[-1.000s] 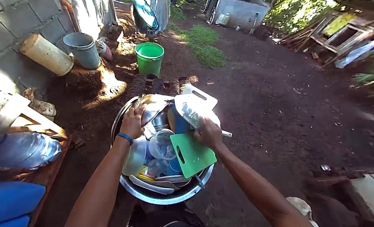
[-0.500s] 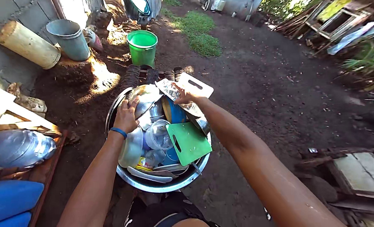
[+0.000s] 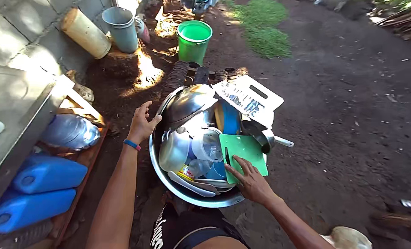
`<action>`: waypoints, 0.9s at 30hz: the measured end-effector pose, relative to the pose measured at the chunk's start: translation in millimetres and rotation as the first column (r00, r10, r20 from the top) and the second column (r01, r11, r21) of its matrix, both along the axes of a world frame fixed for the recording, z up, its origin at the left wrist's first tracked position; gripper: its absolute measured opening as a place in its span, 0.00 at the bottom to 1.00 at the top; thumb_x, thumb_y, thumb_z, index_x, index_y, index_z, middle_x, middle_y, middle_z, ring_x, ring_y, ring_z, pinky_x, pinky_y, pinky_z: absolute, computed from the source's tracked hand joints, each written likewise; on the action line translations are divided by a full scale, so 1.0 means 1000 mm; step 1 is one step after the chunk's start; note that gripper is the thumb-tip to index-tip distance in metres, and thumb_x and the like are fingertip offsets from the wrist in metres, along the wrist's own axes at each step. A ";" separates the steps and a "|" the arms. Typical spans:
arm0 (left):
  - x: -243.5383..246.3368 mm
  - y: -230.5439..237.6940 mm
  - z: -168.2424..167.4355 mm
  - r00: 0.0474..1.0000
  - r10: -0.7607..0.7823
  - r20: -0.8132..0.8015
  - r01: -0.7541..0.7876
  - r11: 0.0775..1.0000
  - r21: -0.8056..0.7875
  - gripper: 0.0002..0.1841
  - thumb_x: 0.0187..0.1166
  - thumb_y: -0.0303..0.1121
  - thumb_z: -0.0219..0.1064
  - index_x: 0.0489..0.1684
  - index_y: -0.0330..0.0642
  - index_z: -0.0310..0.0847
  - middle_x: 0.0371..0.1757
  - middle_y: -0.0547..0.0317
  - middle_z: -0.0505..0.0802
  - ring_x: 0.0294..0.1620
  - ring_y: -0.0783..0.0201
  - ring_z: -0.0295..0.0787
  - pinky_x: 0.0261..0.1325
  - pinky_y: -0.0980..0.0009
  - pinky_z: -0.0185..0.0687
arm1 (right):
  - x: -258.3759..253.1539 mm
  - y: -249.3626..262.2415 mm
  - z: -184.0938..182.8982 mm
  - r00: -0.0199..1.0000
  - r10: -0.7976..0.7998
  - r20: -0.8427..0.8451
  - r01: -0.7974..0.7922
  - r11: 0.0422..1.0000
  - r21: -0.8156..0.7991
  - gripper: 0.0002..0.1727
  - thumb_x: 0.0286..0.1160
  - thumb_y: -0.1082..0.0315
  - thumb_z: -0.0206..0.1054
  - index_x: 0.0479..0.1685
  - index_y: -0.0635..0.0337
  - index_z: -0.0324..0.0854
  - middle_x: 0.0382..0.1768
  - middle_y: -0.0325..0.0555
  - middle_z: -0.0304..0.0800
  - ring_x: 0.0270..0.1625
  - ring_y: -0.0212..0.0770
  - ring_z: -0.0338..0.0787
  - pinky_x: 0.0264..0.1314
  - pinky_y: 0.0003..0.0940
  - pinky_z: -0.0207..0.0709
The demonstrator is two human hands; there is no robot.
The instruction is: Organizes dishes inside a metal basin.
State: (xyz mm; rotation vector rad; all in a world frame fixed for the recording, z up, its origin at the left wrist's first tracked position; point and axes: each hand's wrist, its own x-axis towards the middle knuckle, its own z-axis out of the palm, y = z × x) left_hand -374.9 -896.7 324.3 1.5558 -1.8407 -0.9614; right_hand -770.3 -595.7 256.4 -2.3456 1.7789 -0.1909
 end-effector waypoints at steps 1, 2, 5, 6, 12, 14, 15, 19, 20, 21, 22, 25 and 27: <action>0.002 -0.001 -0.005 1.000 0.010 -0.002 -0.010 1.000 0.028 0.39 0.76 0.48 0.76 0.88 0.56 0.65 0.79 0.42 0.78 0.72 0.45 0.83 0.68 0.45 0.83 | 0.002 -0.001 -0.003 0.999 -0.013 -0.031 0.012 0.999 -0.043 0.62 0.39 0.67 0.83 0.90 0.22 0.60 0.87 0.55 0.63 0.81 0.67 0.72 0.56 0.63 0.83; 0.003 0.000 -0.010 1.000 0.017 -0.005 -0.017 0.998 0.052 0.38 0.76 0.48 0.76 0.88 0.55 0.65 0.78 0.41 0.79 0.71 0.44 0.83 0.69 0.44 0.83 | 0.004 -0.003 -0.001 0.998 -0.019 -0.059 0.015 0.998 -0.063 0.60 0.40 0.67 0.82 0.89 0.25 0.62 0.85 0.53 0.68 0.77 0.64 0.77 0.47 0.59 0.87; 0.005 0.000 -0.021 0.999 0.029 -0.037 -0.026 0.996 0.089 0.37 0.76 0.47 0.76 0.86 0.53 0.67 0.75 0.39 0.81 0.69 0.44 0.85 0.68 0.44 0.83 | 0.005 -0.009 0.012 0.997 -0.032 -0.074 0.023 0.993 -0.114 0.52 0.45 0.66 0.74 0.88 0.38 0.67 0.77 0.50 0.77 0.61 0.59 0.88 0.29 0.52 0.85; 0.007 -0.001 -0.026 0.998 0.035 -0.048 -0.030 0.995 0.100 0.37 0.76 0.47 0.76 0.86 0.53 0.68 0.76 0.39 0.81 0.68 0.44 0.85 0.68 0.44 0.83 | 0.004 -0.010 0.016 0.997 -0.044 -0.068 0.033 0.988 -0.153 0.48 0.49 0.63 0.71 0.86 0.41 0.69 0.73 0.49 0.80 0.57 0.57 0.89 0.28 0.51 0.84; 0.019 0.010 -0.033 0.987 0.088 -0.134 -0.063 0.982 0.181 0.33 0.80 0.49 0.73 0.84 0.53 0.69 0.74 0.42 0.83 0.64 0.45 0.88 0.63 0.44 0.85 | 0.022 -0.019 0.065 0.975 -0.221 -0.002 0.194 0.860 -0.473 0.22 0.79 0.66 0.54 0.65 0.60 0.87 0.52 0.55 0.93 0.43 0.55 0.95 0.30 0.51 0.85; 0.030 0.011 -0.036 0.983 0.109 -0.150 -0.079 0.979 0.190 0.33 0.80 0.48 0.73 0.84 0.52 0.70 0.73 0.42 0.84 0.64 0.47 0.88 0.63 0.46 0.85 | 0.027 -0.022 0.102 0.950 -0.311 0.007 0.276 0.834 -0.478 0.20 0.79 0.67 0.55 0.60 0.64 0.87 0.49 0.59 0.93 0.39 0.58 0.94 0.27 0.56 0.84; 0.037 0.012 -0.038 0.982 0.117 -0.150 -0.086 0.977 0.197 0.33 0.80 0.48 0.73 0.84 0.51 0.70 0.73 0.42 0.84 0.64 0.47 0.88 0.64 0.47 0.85 | 0.029 -0.021 0.122 0.937 -0.350 0.018 0.315 0.818 -0.480 0.19 0.79 0.66 0.55 0.58 0.66 0.86 0.47 0.60 0.92 0.38 0.60 0.94 0.27 0.58 0.83; 0.060 0.018 -0.042 0.975 0.167 -0.145 -0.129 0.962 0.241 0.31 0.80 0.45 0.73 0.82 0.49 0.71 0.72 0.41 0.85 0.62 0.48 0.89 0.63 0.47 0.86 | 0.041 -0.012 0.204 0.887 -0.408 0.217 0.459 0.732 -0.503 0.20 0.77 0.63 0.60 0.55 0.73 0.82 0.44 0.63 0.88 0.38 0.52 0.91 0.35 0.48 0.87; 0.064 0.020 -0.042 0.972 0.178 -0.152 -0.136 0.958 0.252 0.31 0.80 0.44 0.73 0.82 0.48 0.71 0.71 0.41 0.85 0.61 0.48 0.90 0.63 0.48 0.86 | 0.050 -0.010 0.222 0.864 -0.408 0.296 0.503 0.703 -0.502 0.21 0.78 0.62 0.62 0.57 0.73 0.81 0.46 0.61 0.88 0.40 0.45 0.91 0.39 0.41 0.88; 0.067 0.022 -0.043 0.970 0.186 -0.159 -0.141 0.955 0.261 0.31 0.80 0.44 0.73 0.82 0.47 0.71 0.71 0.40 0.85 0.60 0.48 0.90 0.62 0.48 0.86 | 0.060 -0.011 0.237 0.837 -0.392 0.381 0.544 0.671 -0.504 0.22 0.77 0.62 0.64 0.60 0.74 0.79 0.49 0.58 0.89 0.44 0.40 0.92 0.44 0.35 0.90; 0.069 0.024 -0.044 0.968 0.190 -0.164 -0.142 0.953 0.268 0.31 0.81 0.43 0.73 0.82 0.46 0.71 0.70 0.41 0.86 0.58 0.49 0.91 0.61 0.49 0.86 | 0.071 -0.016 0.246 0.814 -0.357 0.459 0.571 0.641 -0.513 0.23 0.76 0.64 0.66 0.62 0.75 0.78 0.51 0.56 0.88 0.47 0.36 0.92 0.48 0.31 0.90; 0.068 0.026 -0.044 0.967 0.179 -0.179 -0.126 0.954 0.272 0.30 0.82 0.43 0.71 0.82 0.45 0.71 0.67 0.41 0.87 0.55 0.50 0.91 0.59 0.50 0.86 | 0.118 -0.061 0.246 0.738 -0.274 0.617 0.645 0.554 -0.526 0.19 0.72 0.68 0.68 0.58 0.73 0.78 0.47 0.49 0.89 0.44 0.29 0.91 0.44 0.27 0.89; 0.063 0.025 -0.039 0.972 0.137 -0.191 -0.083 0.960 0.268 0.29 0.84 0.44 0.69 0.83 0.44 0.70 0.68 0.41 0.87 0.56 0.49 0.90 0.59 0.49 0.86 | 0.152 -0.107 0.226 0.658 -0.287 0.696 0.715 0.529 -0.458 0.19 0.68 0.72 0.67 0.58 0.74 0.79 0.44 0.54 0.90 0.42 0.36 0.92 0.43 0.35 0.89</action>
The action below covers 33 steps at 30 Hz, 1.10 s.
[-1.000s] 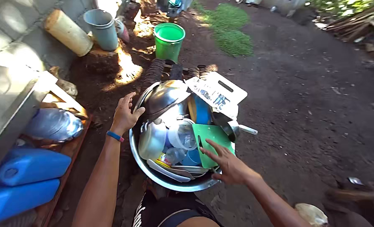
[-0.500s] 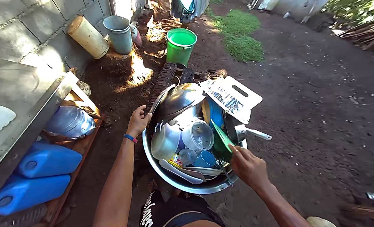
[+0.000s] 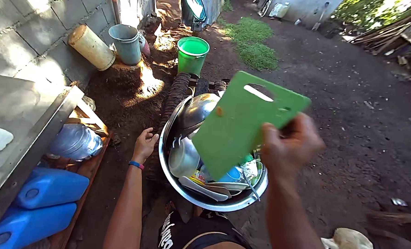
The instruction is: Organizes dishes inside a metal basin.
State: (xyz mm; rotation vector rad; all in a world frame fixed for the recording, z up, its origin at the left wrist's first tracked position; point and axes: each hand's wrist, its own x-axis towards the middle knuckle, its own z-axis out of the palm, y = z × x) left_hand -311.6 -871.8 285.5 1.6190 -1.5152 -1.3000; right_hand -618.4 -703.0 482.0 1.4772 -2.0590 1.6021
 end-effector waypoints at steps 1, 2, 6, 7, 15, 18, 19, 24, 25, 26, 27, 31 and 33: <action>-0.002 -0.001 0.003 1.000 -0.023 -0.003 0.023 1.000 -0.008 0.29 0.86 0.45 0.67 0.83 0.45 0.70 0.69 0.41 0.87 0.56 0.50 0.91 0.59 0.49 0.87 | 0.015 -0.025 -0.016 0.999 -0.022 0.046 0.022 1.000 0.006 0.20 0.69 0.72 0.67 0.60 0.74 0.79 0.45 0.58 0.91 0.44 0.42 0.93 0.46 0.42 0.89; -0.005 -0.001 0.005 0.999 -0.044 -0.009 0.044 0.999 -0.019 0.28 0.87 0.45 0.66 0.83 0.45 0.69 0.69 0.43 0.87 0.56 0.50 0.91 0.59 0.50 0.86 | 0.030 -0.050 -0.034 0.995 -0.054 0.080 0.053 0.998 0.018 0.22 0.71 0.71 0.67 0.63 0.73 0.79 0.48 0.60 0.91 0.47 0.46 0.93 0.49 0.46 0.88; -0.009 0.004 0.011 0.982 -0.182 -0.053 0.170 0.970 -0.173 0.33 0.80 0.49 0.71 0.84 0.48 0.70 0.73 0.47 0.85 0.67 0.54 0.88 0.66 0.51 0.87 | 0.101 -0.114 -0.105 0.988 -0.119 0.096 0.119 0.993 0.004 0.24 0.75 0.67 0.67 0.69 0.69 0.77 0.56 0.59 0.87 0.51 0.49 0.92 0.51 0.46 0.89; -0.011 0.007 0.012 0.968 -0.249 -0.035 0.235 0.944 -0.233 0.38 0.74 0.52 0.75 0.84 0.49 0.71 0.77 0.49 0.83 0.71 0.56 0.86 0.68 0.52 0.86 | 0.121 -0.120 -0.119 0.987 -0.111 0.115 0.111 0.994 0.007 0.24 0.75 0.67 0.68 0.68 0.68 0.76 0.56 0.59 0.87 0.49 0.49 0.92 0.47 0.46 0.90; -0.037 0.020 -0.044 0.890 -0.167 0.425 0.376 0.796 -0.474 0.20 0.82 0.32 0.62 0.73 0.42 0.81 0.77 0.32 0.77 0.75 0.30 0.76 0.70 0.33 0.74 | 0.191 -0.094 -0.220 0.995 0.036 0.096 -0.054 0.980 0.193 0.11 0.49 0.72 0.74 0.35 0.63 0.87 0.39 0.52 0.89 0.46 0.52 0.92 0.43 0.48 0.88; -0.020 0.035 -0.074 0.864 -0.269 0.426 0.432 0.829 -0.353 0.23 0.86 0.35 0.61 0.77 0.37 0.77 0.84 0.32 0.71 0.82 0.33 0.69 0.79 0.36 0.69 | 0.194 -0.073 -0.253 0.974 0.149 0.172 -0.200 0.922 0.333 0.17 0.48 0.73 0.77 0.42 0.64 0.87 0.44 0.55 0.90 0.53 0.56 0.91 0.50 0.50 0.88; -0.010 0.042 -0.080 0.847 -0.305 0.434 0.458 0.834 -0.308 0.25 0.79 0.33 0.68 0.75 0.37 0.79 0.86 0.30 0.68 0.83 0.32 0.68 0.79 0.37 0.70 | 0.195 -0.067 -0.259 0.962 0.176 0.209 -0.247 0.887 0.389 0.19 0.48 0.73 0.78 0.45 0.65 0.87 0.46 0.56 0.90 0.55 0.56 0.90 0.52 0.50 0.87; 0.031 0.064 -0.071 0.857 -0.334 0.392 0.397 0.913 -0.090 0.33 0.64 0.26 0.80 0.75 0.36 0.79 0.80 0.31 0.73 0.75 0.37 0.78 0.72 0.44 0.82 | 0.170 -0.039 -0.201 0.785 0.322 0.529 -0.619 0.370 0.693 0.46 0.52 0.73 0.79 0.81 0.63 0.66 0.78 0.65 0.68 0.78 0.62 0.74 0.72 0.56 0.78; 0.038 0.067 -0.069 0.907 -0.301 0.293 0.332 0.941 -0.062 0.29 0.72 0.27 0.75 0.75 0.36 0.78 0.79 0.34 0.77 0.73 0.42 0.82 0.71 0.47 0.84 | 0.158 -0.027 -0.185 0.792 0.394 0.467 -0.606 0.410 0.682 0.40 0.55 0.72 0.77 0.78 0.61 0.72 0.83 0.62 0.66 0.82 0.59 0.72 0.74 0.53 0.78; 0.042 0.071 -0.064 0.960 -0.234 0.155 0.243 0.969 -0.045 0.26 0.78 0.30 0.70 0.76 0.35 0.76 0.77 0.37 0.81 0.71 0.46 0.85 0.68 0.49 0.85 | 0.143 -0.016 -0.171 0.830 0.452 0.326 -0.545 0.535 0.646 0.31 0.60 0.71 0.75 0.71 0.59 0.80 0.83 0.60 0.68 0.83 0.56 0.73 0.76 0.48 0.78; 0.041 0.079 -0.059 0.991 -0.136 0.015 0.136 0.990 -0.033 0.25 0.81 0.34 0.67 0.76 0.35 0.75 0.74 0.39 0.84 0.66 0.49 0.88 0.62 0.51 0.90 | 0.126 -0.005 -0.163 0.881 0.453 0.139 -0.444 0.688 0.574 0.24 0.63 0.69 0.73 0.65 0.55 0.86 0.81 0.57 0.73 0.82 0.53 0.75 0.78 0.46 0.78; 0.015 0.109 -0.027 0.995 0.081 0.049 -0.062 0.948 -0.311 0.33 0.80 0.47 0.67 0.79 0.33 0.70 0.71 0.39 0.83 0.66 0.57 0.87 0.61 0.62 0.88 | 0.035 0.012 -0.175 0.931 0.221 -0.291 -0.052 0.868 0.494 0.30 0.70 0.58 0.70 0.77 0.43 0.80 0.76 0.56 0.79 0.83 0.60 0.73 0.84 0.61 0.66; -0.015 0.124 -0.008 0.973 0.135 0.187 -0.017 0.850 -0.527 0.31 0.79 0.49 0.67 0.71 0.29 0.76 0.67 0.34 0.83 0.66 0.51 0.84 0.64 0.59 0.84 | -0.002 0.015 -0.185 0.939 0.282 -0.197 -0.102 0.776 0.622 0.32 0.73 0.63 0.70 0.82 0.42 0.74 0.69 0.55 0.86 0.80 0.62 0.76 0.84 0.67 0.62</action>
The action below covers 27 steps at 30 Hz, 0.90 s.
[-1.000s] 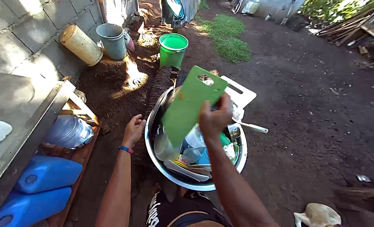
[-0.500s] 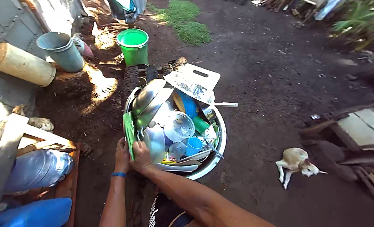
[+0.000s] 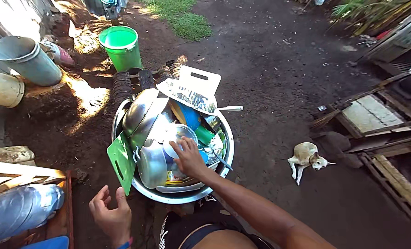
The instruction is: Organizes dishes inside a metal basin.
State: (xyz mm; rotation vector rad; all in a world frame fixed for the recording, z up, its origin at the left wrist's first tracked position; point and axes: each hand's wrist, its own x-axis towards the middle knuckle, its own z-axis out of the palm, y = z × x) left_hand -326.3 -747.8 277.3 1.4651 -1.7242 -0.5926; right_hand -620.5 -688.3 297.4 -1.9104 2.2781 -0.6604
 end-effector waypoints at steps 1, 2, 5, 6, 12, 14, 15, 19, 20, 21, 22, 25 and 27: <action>-0.018 0.007 0.010 0.998 -0.042 0.051 0.046 0.995 -0.083 0.29 0.79 0.47 0.68 0.66 0.28 0.80 0.64 0.33 0.85 0.64 0.48 0.85 0.64 0.57 0.84 | -0.015 0.000 -0.002 0.998 0.031 0.055 -0.031 0.999 -0.010 0.28 0.75 0.68 0.67 0.78 0.45 0.79 0.60 0.51 0.92 0.73 0.58 0.83 0.82 0.66 0.66; -0.037 0.014 0.019 0.990 -0.113 0.084 0.124 0.983 -0.133 0.26 0.78 0.46 0.69 0.61 0.29 0.83 0.61 0.34 0.87 0.62 0.48 0.86 0.62 0.55 0.85 | -0.028 0.001 -0.001 0.993 0.063 0.101 -0.058 0.997 -0.050 0.23 0.77 0.72 0.62 0.72 0.48 0.83 0.54 0.47 0.94 0.67 0.53 0.89 0.81 0.64 0.68; -0.098 0.038 0.032 0.910 -0.402 0.098 0.412 0.904 -0.116 0.18 0.77 0.43 0.70 0.53 0.37 0.89 0.56 0.45 0.91 0.62 0.53 0.88 0.65 0.57 0.86 | -0.064 0.016 0.016 0.938 0.061 0.342 0.009 0.980 -0.198 0.16 0.84 0.70 0.59 0.63 0.55 0.87 0.49 0.43 0.94 0.57 0.41 0.91 0.72 0.48 0.81; -0.119 0.047 0.032 0.866 -0.489 0.099 0.498 0.861 -0.101 0.16 0.77 0.42 0.71 0.52 0.40 0.90 0.56 0.48 0.92 0.63 0.53 0.88 0.67 0.56 0.85 | -0.080 0.026 0.024 0.889 0.032 0.457 0.077 0.973 -0.218 0.16 0.85 0.68 0.60 0.65 0.56 0.86 0.49 0.42 0.94 0.56 0.39 0.91 0.68 0.44 0.85; -0.244 0.100 0.023 0.404 -0.845 0.351 0.893 0.447 0.047 0.10 0.75 0.39 0.69 0.49 0.53 0.93 0.55 0.58 0.92 0.64 0.53 0.86 0.66 0.53 0.83 | -0.174 0.115 0.042 0.417 -0.033 0.909 0.538 0.814 -0.218 0.21 0.78 0.74 0.68 0.71 0.59 0.79 0.50 0.51 0.91 0.50 0.45 0.92 0.61 0.49 0.88; -0.289 0.118 0.016 0.120 -0.886 0.447 0.941 0.245 0.234 0.15 0.72 0.33 0.68 0.56 0.52 0.90 0.62 0.52 0.90 0.69 0.47 0.83 0.70 0.48 0.78 | -0.192 0.136 0.033 0.243 0.012 0.970 0.658 0.733 -0.174 0.20 0.79 0.79 0.62 0.69 0.60 0.77 0.52 0.50 0.90 0.52 0.43 0.91 0.62 0.47 0.87; -0.312 0.126 0.009 -0.021 -0.886 0.462 0.926 0.157 0.343 0.17 0.72 0.30 0.68 0.61 0.50 0.88 0.67 0.48 0.88 0.73 0.43 0.79 0.74 0.44 0.74 | -0.200 0.142 0.029 0.163 0.037 0.986 0.704 0.696 -0.142 0.20 0.80 0.82 0.58 0.69 0.60 0.76 0.53 0.50 0.89 0.52 0.44 0.91 0.62 0.48 0.87; -0.367 0.150 -0.031 -0.309 -0.847 0.433 0.750 0.064 0.659 0.27 0.78 0.25 0.64 0.80 0.48 0.76 0.83 0.36 0.75 0.83 0.31 0.67 0.84 0.24 0.49 | -0.207 0.146 0.018 -0.166 0.138 0.976 0.779 0.626 0.044 0.17 0.89 0.79 0.45 0.68 0.61 0.70 0.53 0.53 0.86 0.52 0.49 0.92 0.59 0.53 0.88; -0.371 0.152 -0.038 -0.305 -0.846 0.437 0.730 0.087 0.678 0.25 0.78 0.23 0.63 0.77 0.44 0.77 0.82 0.34 0.74 0.79 0.28 0.70 0.80 0.21 0.52 | -0.205 0.143 0.016 -0.251 0.160 0.955 0.768 0.633 0.096 0.16 0.90 0.77 0.43 0.68 0.61 0.69 0.53 0.54 0.86 0.51 0.50 0.91 0.58 0.54 0.88; -0.373 0.153 -0.043 -0.286 -0.845 0.452 0.728 0.116 0.676 0.21 0.80 0.23 0.62 0.73 0.42 0.80 0.78 0.34 0.78 0.75 0.29 0.74 0.77 0.21 0.56 | -0.202 0.138 0.012 -0.334 0.176 0.926 0.751 0.644 0.148 0.15 0.91 0.76 0.43 0.68 0.61 0.68 0.53 0.55 0.86 0.51 0.51 0.91 0.58 0.55 0.88; -0.372 0.152 -0.046 -0.273 -0.838 0.473 0.735 0.136 0.665 0.18 0.81 0.24 0.60 0.68 0.42 0.83 0.70 0.35 0.84 0.72 0.31 0.78 0.76 0.24 0.58 | -0.199 0.134 0.009 -0.410 0.178 0.895 0.728 0.655 0.203 0.15 0.91 0.75 0.43 0.68 0.62 0.68 0.53 0.55 0.86 0.51 0.52 0.91 0.57 0.55 0.87; -0.364 0.143 -0.034 -0.325 -0.810 0.488 0.754 0.090 0.651 0.14 0.85 0.26 0.56 0.57 0.40 0.87 0.59 0.40 0.91 0.69 0.36 0.81 0.79 0.30 0.58 | -0.191 0.121 0.000 -0.578 0.162 0.800 0.652 0.681 0.334 0.18 0.92 0.71 0.43 0.74 0.63 0.65 0.58 0.59 0.85 0.57 0.55 0.90 0.59 0.57 0.86; -0.353 0.130 -0.011 -0.312 -0.786 0.533 0.835 0.041 0.549 0.13 0.83 0.26 0.57 0.51 0.40 0.89 0.55 0.42 0.92 0.65 0.39 0.84 0.76 0.35 0.67 | -0.193 0.115 -0.006 -0.618 0.173 0.767 0.634 0.687 0.356 0.20 0.93 0.69 0.43 0.78 0.63 0.64 0.62 0.61 0.84 0.61 0.56 0.89 0.64 0.58 0.84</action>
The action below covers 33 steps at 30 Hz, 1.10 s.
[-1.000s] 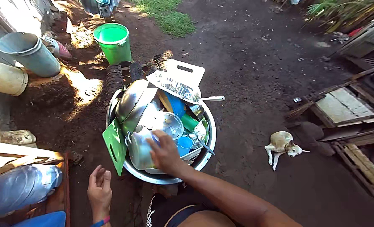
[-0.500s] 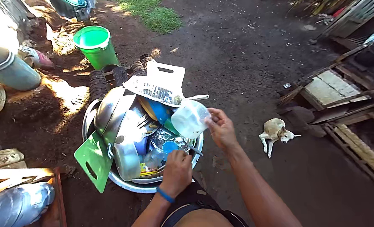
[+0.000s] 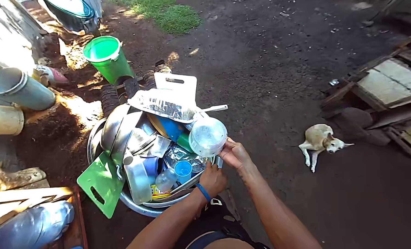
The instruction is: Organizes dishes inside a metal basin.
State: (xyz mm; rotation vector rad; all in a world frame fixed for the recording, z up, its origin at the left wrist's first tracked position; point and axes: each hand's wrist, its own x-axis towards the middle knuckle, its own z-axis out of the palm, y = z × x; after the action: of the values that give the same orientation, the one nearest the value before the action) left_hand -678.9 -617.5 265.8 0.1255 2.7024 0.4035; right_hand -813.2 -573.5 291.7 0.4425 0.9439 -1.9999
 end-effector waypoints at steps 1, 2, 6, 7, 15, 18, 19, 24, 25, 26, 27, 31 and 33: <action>0.009 -0.010 0.012 0.995 -0.015 -0.100 0.015 1.000 -0.002 0.11 0.82 0.27 0.57 0.47 0.40 0.89 0.50 0.44 0.92 0.61 0.42 0.86 0.70 0.42 0.74 | -0.001 -0.003 -0.001 1.000 0.003 0.004 -0.003 1.000 -0.007 0.20 0.93 0.69 0.43 0.78 0.62 0.64 0.63 0.61 0.84 0.62 0.55 0.89 0.65 0.57 0.84; 0.021 -0.021 0.023 0.977 -0.020 -0.212 0.021 1.000 0.000 0.10 0.83 0.29 0.57 0.45 0.42 0.88 0.46 0.47 0.92 0.56 0.45 0.88 0.64 0.48 0.80 | -0.001 -0.005 -0.003 1.000 0.009 0.005 -0.009 1.000 -0.016 0.20 0.93 0.69 0.42 0.77 0.62 0.64 0.62 0.61 0.84 0.62 0.55 0.89 0.65 0.57 0.84; 0.082 -0.071 0.070 0.846 0.142 -0.513 -0.103 0.989 0.104 0.12 0.90 0.38 0.57 0.44 0.47 0.87 0.41 0.55 0.89 0.53 0.52 0.87 0.67 0.57 0.81 | 0.004 -0.021 0.001 0.996 0.090 -0.011 -0.091 0.996 -0.025 0.21 0.93 0.69 0.42 0.78 0.62 0.64 0.63 0.62 0.84 0.62 0.56 0.90 0.64 0.57 0.85; 0.100 -0.082 0.078 0.815 0.211 -0.540 -0.160 0.977 0.141 0.12 0.90 0.39 0.58 0.45 0.48 0.88 0.41 0.55 0.89 0.54 0.52 0.87 0.68 0.57 0.82 | 0.009 -0.027 0.004 0.993 0.119 -0.017 -0.119 0.993 -0.021 0.21 0.93 0.69 0.42 0.79 0.62 0.64 0.64 0.62 0.84 0.62 0.56 0.90 0.64 0.57 0.85; 0.203 -0.129 0.030 0.718 0.448 -0.532 -0.460 0.880 0.120 0.14 0.90 0.45 0.59 0.47 0.52 0.90 0.58 0.52 0.90 0.78 0.47 0.78 0.86 0.47 0.67 | 0.086 -0.137 0.014 0.883 0.427 -0.195 -0.425 0.904 0.053 0.19 0.87 0.76 0.49 0.75 0.63 0.65 0.56 0.57 0.84 0.54 0.49 0.89 0.58 0.49 0.86; 0.215 -0.128 0.017 0.759 0.441 -0.479 -0.482 0.875 0.041 0.22 0.85 0.60 0.58 0.49 0.57 0.92 0.66 0.51 0.88 0.83 0.43 0.71 0.89 0.42 0.60 | 0.081 -0.141 0.003 0.381 0.667 -0.640 -0.328 0.745 0.580 0.25 0.81 0.71 0.65 0.78 0.60 0.73 0.67 0.56 0.83 0.64 0.48 0.88 0.66 0.47 0.85; 0.217 -0.129 0.017 0.763 0.454 -0.460 -0.492 0.870 0.042 0.25 0.81 0.65 0.60 0.50 0.57 0.92 0.68 0.51 0.87 0.84 0.43 0.70 0.90 0.42 0.58 | 0.070 -0.128 -0.002 0.203 0.672 -0.712 -0.172 0.740 0.650 0.26 0.80 0.68 0.65 0.78 0.58 0.75 0.68 0.55 0.83 0.65 0.48 0.88 0.66 0.48 0.86; 0.215 -0.131 0.021 0.738 0.519 -0.432 -0.550 0.833 0.061 0.31 0.67 0.72 0.68 0.56 0.59 0.91 0.71 0.50 0.85 0.82 0.43 0.72 0.83 0.45 0.68 | 0.021 -0.029 -0.040 0.301 0.889 -0.345 -0.054 0.377 0.925 0.23 0.79 0.60 0.66 0.66 0.67 0.80 0.54 0.63 0.88 0.58 0.59 0.88 0.64 0.62 0.80; 0.211 -0.133 0.023 0.733 0.525 -0.433 -0.558 0.828 0.059 0.31 0.67 0.71 0.68 0.56 0.58 0.91 0.70 0.50 0.86 0.80 0.43 0.73 0.82 0.46 0.70 | 0.019 -0.019 -0.049 0.331 0.912 -0.244 -0.135 0.302 0.944 0.25 0.82 0.57 0.66 0.69 0.67 0.78 0.55 0.65 0.88 0.58 0.61 0.88 0.65 0.63 0.79; 0.208 -0.134 0.026 0.726 0.530 -0.438 -0.567 0.822 0.054 0.31 0.68 0.70 0.69 0.54 0.56 0.92 0.67 0.50 0.87 0.77 0.43 0.77 0.79 0.46 0.73 | 0.020 -0.014 -0.057 0.349 0.916 -0.196 -0.186 0.273 0.944 0.26 0.83 0.55 0.65 0.70 0.67 0.78 0.55 0.65 0.88 0.59 0.60 0.88 0.65 0.62 0.78; 0.204 -0.134 0.029 0.717 0.531 -0.452 -0.577 0.816 0.043 0.30 0.70 0.70 0.67 0.50 0.54 0.93 0.62 0.50 0.90 0.71 0.44 0.81 0.74 0.46 0.77 | 0.022 -0.014 -0.058 0.356 0.918 -0.176 -0.214 0.263 0.941 0.28 0.84 0.52 0.64 0.72 0.66 0.76 0.57 0.65 0.88 0.60 0.60 0.88 0.66 0.61 0.78; 0.177 -0.124 0.052 0.570 0.512 -0.643 -0.639 0.768 0.045 0.33 0.80 0.68 0.57 0.31 0.44 0.87 0.39 0.50 0.90 0.46 0.46 0.87 0.52 0.47 0.79 | 0.028 -0.029 -0.043 0.289 0.957 -0.024 -0.304 0.115 0.946 0.47 0.83 0.38 0.60 0.90 0.63 0.52 0.71 0.71 0.79 0.70 0.65 0.84 0.71 0.65 0.76; 0.160 -0.120 0.063 0.507 0.495 -0.706 -0.644 0.762 0.071 0.27 0.81 0.62 0.60 0.38 0.46 0.90 0.45 0.48 0.90 0.52 0.44 0.86 0.57 0.46 0.79 | 0.033 -0.037 -0.036 0.319 0.947 0.033 -0.365 0.091 0.926 0.53 0.83 0.37 0.59 0.95 0.60 0.34 0.75 0.74 0.74 0.69 0.67 0.85 0.67 0.65 0.78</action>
State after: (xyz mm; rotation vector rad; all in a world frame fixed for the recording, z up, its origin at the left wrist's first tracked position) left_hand -518.9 -737.5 328.4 -0.9151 3.4712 0.2852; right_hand -780.6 -610.7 256.1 -0.2970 2.0618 -0.5020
